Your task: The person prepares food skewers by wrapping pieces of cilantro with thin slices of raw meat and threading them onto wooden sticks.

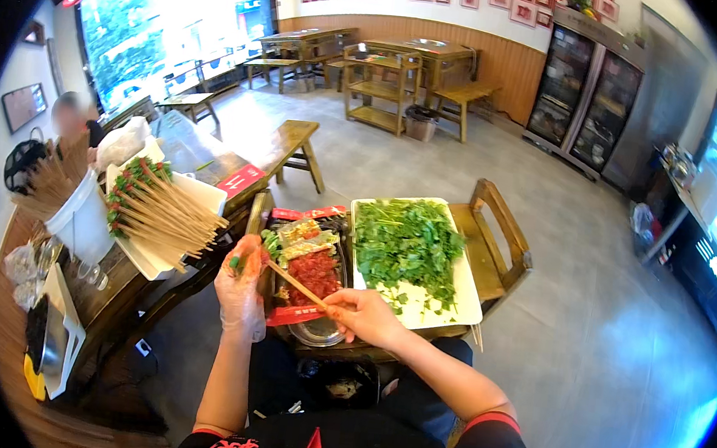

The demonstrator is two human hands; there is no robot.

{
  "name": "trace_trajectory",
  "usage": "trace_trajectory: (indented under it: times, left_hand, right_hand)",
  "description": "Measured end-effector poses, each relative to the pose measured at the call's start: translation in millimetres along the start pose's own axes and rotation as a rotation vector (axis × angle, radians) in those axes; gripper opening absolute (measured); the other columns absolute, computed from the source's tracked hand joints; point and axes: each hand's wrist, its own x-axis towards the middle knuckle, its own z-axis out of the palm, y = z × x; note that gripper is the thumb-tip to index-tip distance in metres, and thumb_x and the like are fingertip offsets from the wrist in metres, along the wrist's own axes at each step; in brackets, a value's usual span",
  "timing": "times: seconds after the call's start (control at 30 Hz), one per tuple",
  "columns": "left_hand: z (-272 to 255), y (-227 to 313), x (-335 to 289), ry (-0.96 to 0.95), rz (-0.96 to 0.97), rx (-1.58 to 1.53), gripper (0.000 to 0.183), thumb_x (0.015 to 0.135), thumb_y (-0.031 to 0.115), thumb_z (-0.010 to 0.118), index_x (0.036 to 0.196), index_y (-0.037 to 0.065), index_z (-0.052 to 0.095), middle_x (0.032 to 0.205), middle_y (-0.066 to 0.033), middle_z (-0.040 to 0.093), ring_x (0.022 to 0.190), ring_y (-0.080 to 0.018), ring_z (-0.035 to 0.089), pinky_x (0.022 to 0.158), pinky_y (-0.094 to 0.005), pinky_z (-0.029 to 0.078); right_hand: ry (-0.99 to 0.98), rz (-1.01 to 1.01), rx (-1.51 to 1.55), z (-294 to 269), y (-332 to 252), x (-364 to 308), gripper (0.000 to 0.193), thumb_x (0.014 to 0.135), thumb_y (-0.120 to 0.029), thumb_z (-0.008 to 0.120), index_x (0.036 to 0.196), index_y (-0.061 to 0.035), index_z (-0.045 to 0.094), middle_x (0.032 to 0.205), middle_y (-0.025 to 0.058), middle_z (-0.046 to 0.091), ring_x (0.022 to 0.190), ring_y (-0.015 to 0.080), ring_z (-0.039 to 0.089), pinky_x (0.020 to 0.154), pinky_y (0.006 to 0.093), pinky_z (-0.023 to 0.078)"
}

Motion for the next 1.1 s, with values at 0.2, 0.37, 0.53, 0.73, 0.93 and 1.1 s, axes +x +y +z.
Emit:
trace_trajectory:
  times: [0.2,0.37,0.53,0.73,0.93,1.1]
  left_hand:
    - [-35.8,37.1,12.6,0.136,0.158,0.027,0.034,0.085,0.012,0.06,0.115,-0.001,0.052,0.106,-0.0076,0.059,0.094,-0.0101,0.056,0.079,-0.0206,0.045]
    - [-74.0,56.0,-2.0,0.282,0.225,0.039,0.033,0.084,0.024,0.062,0.111,0.005,0.057,0.098,-0.0009,0.063,0.082,-0.0056,0.056,0.063,-0.0174,0.041]
    - [-114.1,65.5,-15.1,0.264,0.221,0.075,0.037,0.085,0.019,0.06,0.113,-0.005,0.051,0.107,-0.0121,0.059,0.099,-0.0206,0.058,0.085,-0.03,0.047]
    - [-140.2,79.9,-25.9,0.343,0.204,0.035,0.029,0.087,0.015,0.057,0.109,-0.004,0.054,0.105,-0.011,0.059,0.097,-0.0188,0.059,0.084,-0.0276,0.047]
    - [-156.7,83.2,-33.4,0.429,0.142,0.081,0.031,0.087,0.017,0.057,0.111,-0.002,0.055,0.104,-0.0117,0.061,0.093,-0.0167,0.06,0.075,-0.0248,0.048]
    - [-151.4,86.6,-35.9,0.41,0.093,0.088,0.033,0.09,0.022,0.051,0.111,-0.004,0.052,0.104,-0.0135,0.06,0.094,-0.0198,0.059,0.08,-0.0274,0.048]
  right_hand:
    - [0.247,-0.434,-0.432,6.1,-36.8,45.1,0.015,0.086,-0.007,0.055,0.098,0.0014,0.06,0.069,0.0002,0.057,0.056,0.0054,0.052,0.049,0.0211,0.044]
    - [0.256,-0.542,-0.604,42.7,-78.4,120.8,0.015,0.081,-0.005,0.056,0.095,-0.0007,0.061,0.074,0.0116,0.062,0.064,0.0171,0.059,0.059,0.0282,0.045]
    - [0.299,-0.791,-0.719,114.2,-125.3,227.0,0.018,0.079,-0.008,0.054,0.095,-0.0007,0.062,0.087,0.0194,0.062,0.08,0.0307,0.061,0.071,0.0365,0.047]
    - [0.314,-0.935,-0.733,183.2,-124.6,338.9,0.02,0.082,-0.01,0.054,0.098,-0.0036,0.063,0.083,0.0175,0.062,0.074,0.0275,0.061,0.069,0.0337,0.047]
    - [0.226,-0.835,-1.169,231.5,-108.0,345.2,0.02,0.073,-0.004,0.051,0.088,-0.0038,0.063,0.08,0.0211,0.06,0.076,0.0357,0.059,0.071,0.0423,0.047]
    - [0.148,-0.892,-1.301,214.7,-111.3,342.9,0.009,0.071,-0.007,0.052,0.077,-0.0021,0.057,0.079,0.0179,0.06,0.075,0.035,0.06,0.064,0.0435,0.048]
